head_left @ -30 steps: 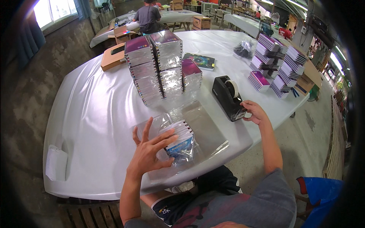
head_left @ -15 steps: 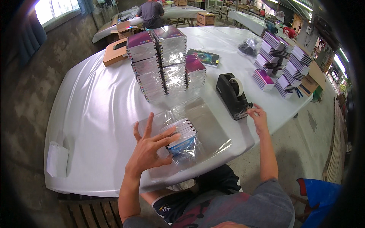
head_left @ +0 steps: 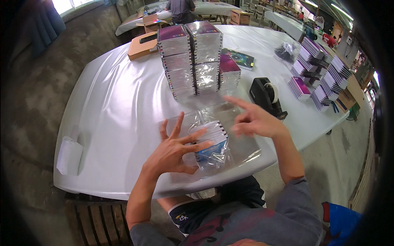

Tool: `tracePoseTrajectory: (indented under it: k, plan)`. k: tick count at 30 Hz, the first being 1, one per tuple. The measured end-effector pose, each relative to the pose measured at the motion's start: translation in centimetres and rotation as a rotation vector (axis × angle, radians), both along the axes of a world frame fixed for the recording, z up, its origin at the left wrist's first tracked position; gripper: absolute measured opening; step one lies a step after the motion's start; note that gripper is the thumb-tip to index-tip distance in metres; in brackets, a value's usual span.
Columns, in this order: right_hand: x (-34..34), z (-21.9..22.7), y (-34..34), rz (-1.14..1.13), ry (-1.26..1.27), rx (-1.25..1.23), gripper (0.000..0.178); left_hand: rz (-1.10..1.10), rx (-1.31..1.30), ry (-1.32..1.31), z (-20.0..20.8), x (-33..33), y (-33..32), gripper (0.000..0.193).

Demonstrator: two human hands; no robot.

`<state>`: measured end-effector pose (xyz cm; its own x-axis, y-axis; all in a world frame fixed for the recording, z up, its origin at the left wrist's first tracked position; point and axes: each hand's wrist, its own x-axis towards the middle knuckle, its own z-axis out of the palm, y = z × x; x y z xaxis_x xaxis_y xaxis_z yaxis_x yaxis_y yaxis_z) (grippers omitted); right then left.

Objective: The person wraps spiral-bound notebooks in clear plastic bags and seals them with tape. They handle the notebooks one at a time, place them in bags, and use a tape dispenser to seal the packages before stacking them on the table.

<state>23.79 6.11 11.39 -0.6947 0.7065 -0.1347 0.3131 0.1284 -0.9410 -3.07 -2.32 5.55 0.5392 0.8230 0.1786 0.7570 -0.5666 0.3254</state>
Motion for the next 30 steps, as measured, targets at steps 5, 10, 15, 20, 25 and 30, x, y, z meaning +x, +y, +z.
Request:
tracePoseTrajectory:
  k: [5,10,15,20,25,30]
  plan:
    - [-6.2,-0.3,1.1,0.216,-0.05,0.133,0.085,-0.012,-0.061,0.062,0.7,0.1,0.1,0.085]
    - [-8.3,-2.4,2.1,0.258,-0.248,0.433,0.091,-0.014,-0.095,0.064,0.7,0.1,0.2,0.085]
    - [-8.2,-1.4,1.3,0.16,-0.528,0.664,0.095,-0.036,-0.109,0.015,0.3,-0.2,0.3,0.083]
    - [-4.9,-0.3,1.3,0.154,-0.459,0.634,0.081,0.007,0.002,-0.014,-0.1,0.4,0.2,0.069]
    - [2.4,-4.8,2.5,0.344,-0.002,0.455,0.05,0.153,0.511,-0.343,-5.4,3.9,0.1,0.029]
    - [-0.5,-9.7,-0.5,0.028,0.358,0.181,0.023,0.359,0.419,-0.64,-3.5,6.4,0.3,0.013]
